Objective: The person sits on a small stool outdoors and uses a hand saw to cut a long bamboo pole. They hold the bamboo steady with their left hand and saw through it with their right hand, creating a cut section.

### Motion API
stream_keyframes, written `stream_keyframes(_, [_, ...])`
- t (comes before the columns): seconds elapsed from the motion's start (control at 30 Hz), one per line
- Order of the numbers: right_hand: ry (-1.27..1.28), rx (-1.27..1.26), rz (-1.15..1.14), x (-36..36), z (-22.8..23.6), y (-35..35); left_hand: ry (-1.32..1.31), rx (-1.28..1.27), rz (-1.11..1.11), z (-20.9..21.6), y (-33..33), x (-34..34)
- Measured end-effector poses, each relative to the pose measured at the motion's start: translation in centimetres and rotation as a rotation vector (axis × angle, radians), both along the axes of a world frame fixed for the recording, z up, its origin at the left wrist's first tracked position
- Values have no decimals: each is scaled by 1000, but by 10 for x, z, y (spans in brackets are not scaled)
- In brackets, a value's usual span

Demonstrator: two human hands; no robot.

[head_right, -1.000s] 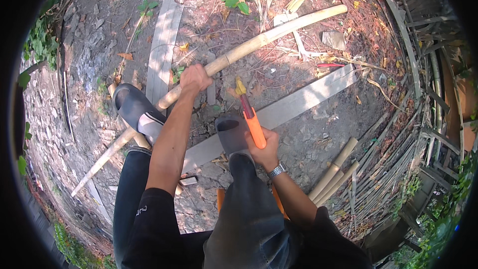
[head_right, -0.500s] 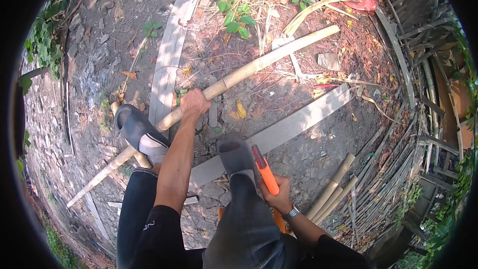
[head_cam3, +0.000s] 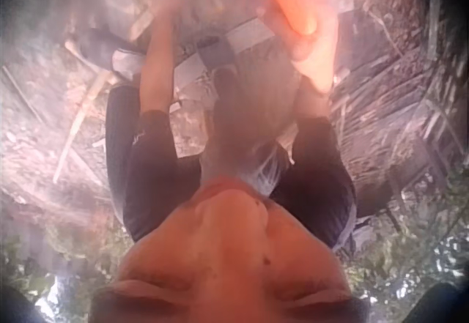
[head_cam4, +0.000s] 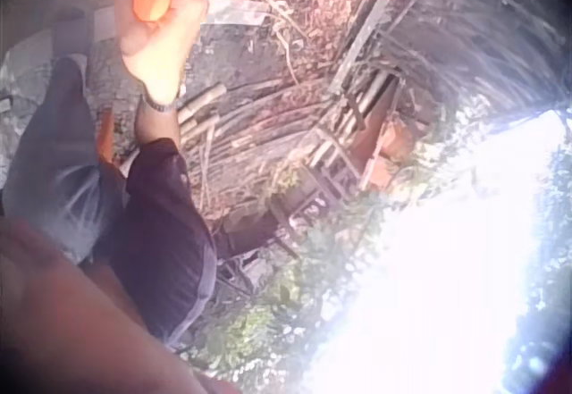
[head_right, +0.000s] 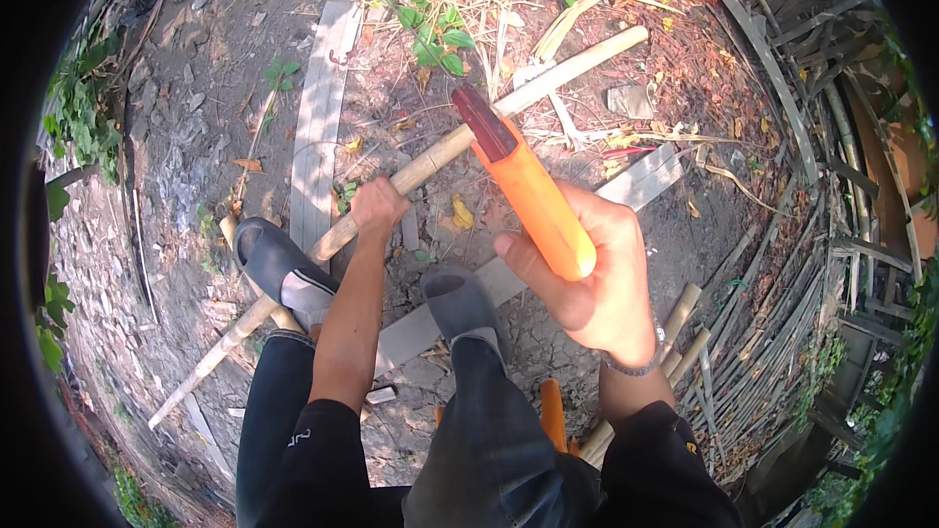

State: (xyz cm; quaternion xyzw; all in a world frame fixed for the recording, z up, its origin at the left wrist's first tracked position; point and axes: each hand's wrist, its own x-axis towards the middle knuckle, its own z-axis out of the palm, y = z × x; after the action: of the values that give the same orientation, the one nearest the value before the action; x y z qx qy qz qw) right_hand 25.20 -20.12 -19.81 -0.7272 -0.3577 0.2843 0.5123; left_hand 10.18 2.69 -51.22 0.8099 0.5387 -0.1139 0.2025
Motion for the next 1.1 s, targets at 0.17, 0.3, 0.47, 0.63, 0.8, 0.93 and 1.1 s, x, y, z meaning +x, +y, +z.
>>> stream_keyframes(0.17, [74, 173, -94, -11, -39, -49, 7, -35, -49, 3, 1, 6])
stream_keyframes(0.3, [185, 42, -206, -40, -92, -77, 135, -176, -95, -1, 27, 5])
stream_keyframes(0.47, [218, -60, -241, -55, -143, -101, -48, -76, -169, 23, 41, 3])
stream_keyframes(0.63, [124, -111, -136, -55, -155, -95, -68, 160, -317, -4, 44, -11])
stream_keyframes(0.8, [145, -114, -107, -63, -169, -72, -40, 131, -127, -13, 30, 0])
stream_keyframes(0.93, [192, -135, -102, -71, -168, -57, -13, 145, -92, -15, 33, -2])
stream_keyframes(1.1, [198, -116, -131, -74, -172, -59, 75, 138, -104, -23, 39, 4])
